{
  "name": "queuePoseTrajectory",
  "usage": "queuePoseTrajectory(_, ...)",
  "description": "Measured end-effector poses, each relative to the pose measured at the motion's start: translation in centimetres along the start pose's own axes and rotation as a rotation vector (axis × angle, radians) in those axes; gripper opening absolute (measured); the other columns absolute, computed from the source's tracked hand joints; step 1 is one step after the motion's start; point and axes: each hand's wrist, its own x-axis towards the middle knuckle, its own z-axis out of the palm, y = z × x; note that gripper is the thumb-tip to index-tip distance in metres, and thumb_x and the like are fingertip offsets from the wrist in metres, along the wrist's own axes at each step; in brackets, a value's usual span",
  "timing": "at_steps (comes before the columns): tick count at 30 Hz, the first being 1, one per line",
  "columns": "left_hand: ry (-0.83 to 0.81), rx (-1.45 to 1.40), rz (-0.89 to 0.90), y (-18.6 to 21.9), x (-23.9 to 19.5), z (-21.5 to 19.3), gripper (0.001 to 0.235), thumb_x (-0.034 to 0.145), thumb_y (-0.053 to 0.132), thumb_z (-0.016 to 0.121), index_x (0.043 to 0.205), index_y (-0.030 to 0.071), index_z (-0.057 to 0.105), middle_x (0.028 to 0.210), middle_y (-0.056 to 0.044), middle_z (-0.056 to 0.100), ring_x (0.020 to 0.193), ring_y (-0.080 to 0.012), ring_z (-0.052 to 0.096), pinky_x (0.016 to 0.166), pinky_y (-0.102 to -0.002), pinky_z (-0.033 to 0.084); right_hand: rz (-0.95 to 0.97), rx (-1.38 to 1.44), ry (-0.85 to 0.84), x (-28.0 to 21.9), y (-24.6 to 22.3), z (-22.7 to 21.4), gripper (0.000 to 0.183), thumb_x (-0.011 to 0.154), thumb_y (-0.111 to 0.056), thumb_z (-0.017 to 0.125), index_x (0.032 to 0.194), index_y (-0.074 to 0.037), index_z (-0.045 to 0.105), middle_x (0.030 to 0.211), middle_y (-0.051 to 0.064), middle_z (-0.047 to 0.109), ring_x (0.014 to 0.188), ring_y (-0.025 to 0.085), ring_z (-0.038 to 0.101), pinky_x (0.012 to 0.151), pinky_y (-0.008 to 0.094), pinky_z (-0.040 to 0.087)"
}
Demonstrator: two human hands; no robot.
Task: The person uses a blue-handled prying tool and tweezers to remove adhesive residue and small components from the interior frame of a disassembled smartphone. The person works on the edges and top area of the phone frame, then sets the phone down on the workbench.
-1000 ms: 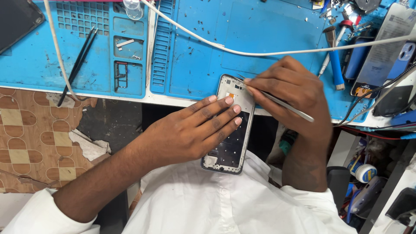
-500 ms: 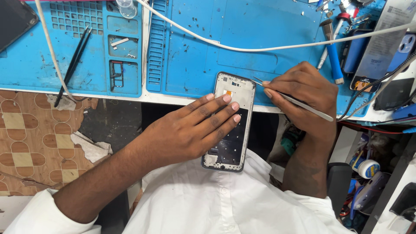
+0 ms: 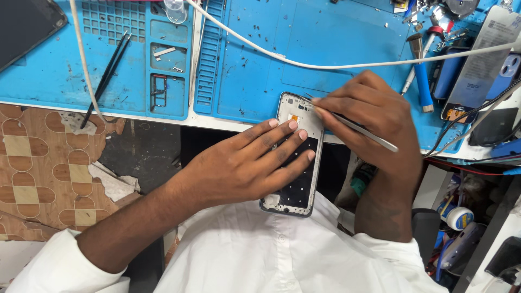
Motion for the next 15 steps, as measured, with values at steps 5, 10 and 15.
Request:
queuePoseTrajectory(5, -0.025, 0.079, 0.025, 1.1, 0.9, -0.7, 0.038, 0.106, 0.029, 0.055, 0.137, 0.009, 0.061, 0.143, -0.014, 0.061, 0.134, -0.0309, 0.059, 0.110, -0.043, 0.051, 0.116, -0.037, 0.056, -2.0, -0.9, -1.3, 0.014, 0.093, -0.003, 0.084, 0.105, -0.003, 0.077, 0.100, 0.008, 0.075, 0.090, 0.022, 0.067, 0.071, 0.030, 0.051)
queuePoseTrajectory(10, -0.049, 0.203, 0.110, 2.4, 2.4, -0.7, 0.038, 0.103, 0.026, 0.057, 0.129, 0.001, 0.068, 0.134, -0.014, 0.065, 0.127, -0.0342, 0.062, 0.107, -0.041, 0.053, 0.176, -0.081, 0.154, -3.9, -1.6, -0.3, 0.016, 0.094, -0.002, 0.084, 0.108, -0.002, 0.077, 0.101, 0.009, 0.075, 0.093, 0.023, 0.068, 0.075, 0.031, 0.053)
queuePoseTrajectory(15, -0.078, 0.327, 0.136, 3.6, 3.2, -0.6, 0.036, 0.100, 0.022, 0.060, 0.125, -0.001, 0.070, 0.131, -0.014, 0.068, 0.125, -0.0325, 0.064, 0.111, -0.040, 0.051, 0.213, -0.108, 0.168, -5.2, -2.1, 0.0, 0.015, 0.094, -0.001, 0.083, 0.107, -0.002, 0.077, 0.099, 0.009, 0.075, 0.089, 0.023, 0.067, 0.076, 0.033, 0.053)
